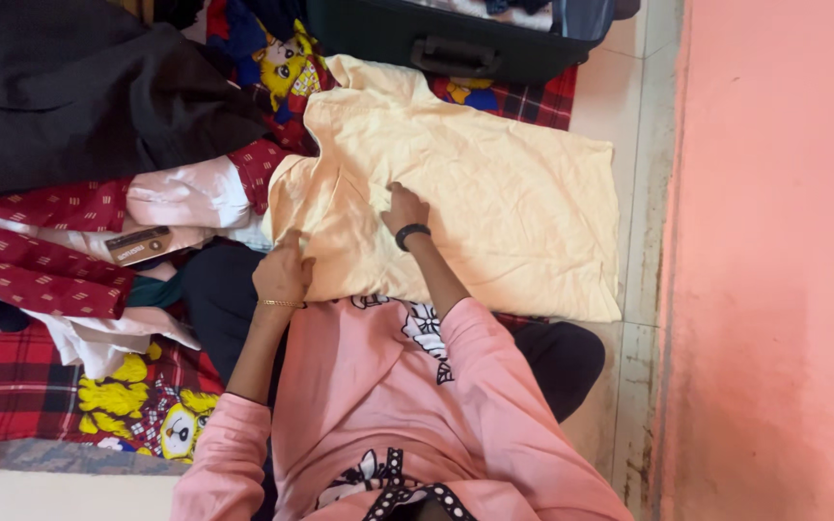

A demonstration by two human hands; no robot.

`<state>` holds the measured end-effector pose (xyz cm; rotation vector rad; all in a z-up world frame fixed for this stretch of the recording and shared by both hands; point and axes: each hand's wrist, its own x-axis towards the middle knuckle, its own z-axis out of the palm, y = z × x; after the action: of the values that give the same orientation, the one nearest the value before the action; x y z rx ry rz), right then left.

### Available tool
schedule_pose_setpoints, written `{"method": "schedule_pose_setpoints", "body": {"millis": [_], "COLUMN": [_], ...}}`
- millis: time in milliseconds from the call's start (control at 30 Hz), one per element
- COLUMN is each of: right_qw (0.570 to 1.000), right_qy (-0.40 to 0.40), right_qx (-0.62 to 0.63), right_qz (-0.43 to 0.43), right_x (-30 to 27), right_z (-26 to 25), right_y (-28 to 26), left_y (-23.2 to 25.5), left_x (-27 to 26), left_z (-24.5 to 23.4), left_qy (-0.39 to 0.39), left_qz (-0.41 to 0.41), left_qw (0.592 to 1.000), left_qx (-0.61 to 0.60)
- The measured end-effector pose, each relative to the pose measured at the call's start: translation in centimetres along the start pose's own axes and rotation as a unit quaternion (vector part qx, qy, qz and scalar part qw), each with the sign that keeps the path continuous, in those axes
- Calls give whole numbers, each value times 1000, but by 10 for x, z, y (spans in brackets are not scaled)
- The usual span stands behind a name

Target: The person buttons a shirt by hand and then folds the shirt on a blanket on the floor next to a suitcase.

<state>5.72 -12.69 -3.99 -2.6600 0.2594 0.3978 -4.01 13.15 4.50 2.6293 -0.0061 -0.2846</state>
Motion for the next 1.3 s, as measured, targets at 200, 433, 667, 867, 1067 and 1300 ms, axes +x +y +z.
{"method": "schedule_pose_setpoints", "body": {"millis": [200,433,667,867,1067,1300], "right_qw": [974,921,916,915,935,978], "right_qy": [70,145,171,145,91,20], "right_qx": [154,74,12,-52,-32,-10], "right_qz": [-151,-353,-362,-374,-341,-206], "right_x": [-20,-92,-128,-134,-149,-153], "right_z": [-6,-14,-8,3,15,17], "right_y": [21,34,54,66,76,51], "left_y": [10,34,21,18,0,24], "left_x": [21,62,78,74,55,29], "left_z": [1,5,15,7,10,23], "left_qy": [45,125,62,74,97,90], "left_qz": [74,235,238,269,269,137], "left_qw": [996,964,961,960,958,984], "left_qx": [-27,-6,-127,29,6,68]}}
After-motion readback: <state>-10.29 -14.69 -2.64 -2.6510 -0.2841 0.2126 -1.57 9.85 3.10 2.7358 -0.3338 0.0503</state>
